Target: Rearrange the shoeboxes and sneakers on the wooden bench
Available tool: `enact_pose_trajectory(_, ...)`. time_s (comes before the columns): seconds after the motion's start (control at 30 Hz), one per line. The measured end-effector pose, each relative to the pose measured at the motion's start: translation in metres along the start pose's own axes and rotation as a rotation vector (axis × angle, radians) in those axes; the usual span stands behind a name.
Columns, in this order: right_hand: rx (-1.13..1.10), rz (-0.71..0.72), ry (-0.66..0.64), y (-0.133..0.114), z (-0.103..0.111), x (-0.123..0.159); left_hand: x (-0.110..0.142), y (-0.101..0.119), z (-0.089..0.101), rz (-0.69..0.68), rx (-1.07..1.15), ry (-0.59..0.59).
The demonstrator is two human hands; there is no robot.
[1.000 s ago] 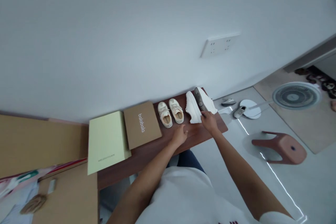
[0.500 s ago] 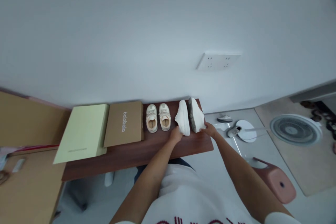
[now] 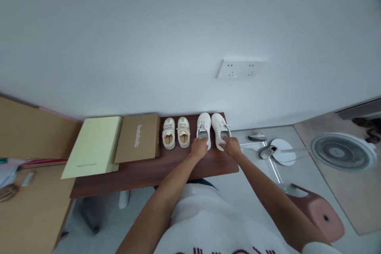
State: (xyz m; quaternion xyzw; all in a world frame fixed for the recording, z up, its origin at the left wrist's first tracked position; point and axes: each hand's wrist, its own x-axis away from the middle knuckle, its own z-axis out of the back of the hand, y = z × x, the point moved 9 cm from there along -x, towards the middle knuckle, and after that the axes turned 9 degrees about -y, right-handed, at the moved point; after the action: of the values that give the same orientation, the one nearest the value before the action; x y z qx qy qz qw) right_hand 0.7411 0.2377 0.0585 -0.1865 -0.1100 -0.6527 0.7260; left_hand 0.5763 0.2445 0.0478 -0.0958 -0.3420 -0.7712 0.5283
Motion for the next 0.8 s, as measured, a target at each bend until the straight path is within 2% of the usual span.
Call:
enact_pose_trajectory(0.3, 0.038, -0.070, -0.019, -0.018, -0.011, -0.001, -0.001, 0.018, -0.003, 0.024, -0.089, 0.002)
enact_pose_trajectory(0.47, 0.034, -0.156, -0.071, -0.016, -0.018, -0.010, -0.011, 0.027, -0.001, 0.024, -0.082, 0.006)
enact_pose_trajectory(0.63, 0.003, -0.184, -0.103, -0.013, -0.028, -0.014, -0.017, 0.032, -0.007, 0.017, -0.073, -0.001)
enact_pose_trajectory(0.8, -0.040, -0.207, -0.074, -0.013, -0.030, -0.013, -0.018, 0.030, -0.011, 0.013, -0.065, 0.004)
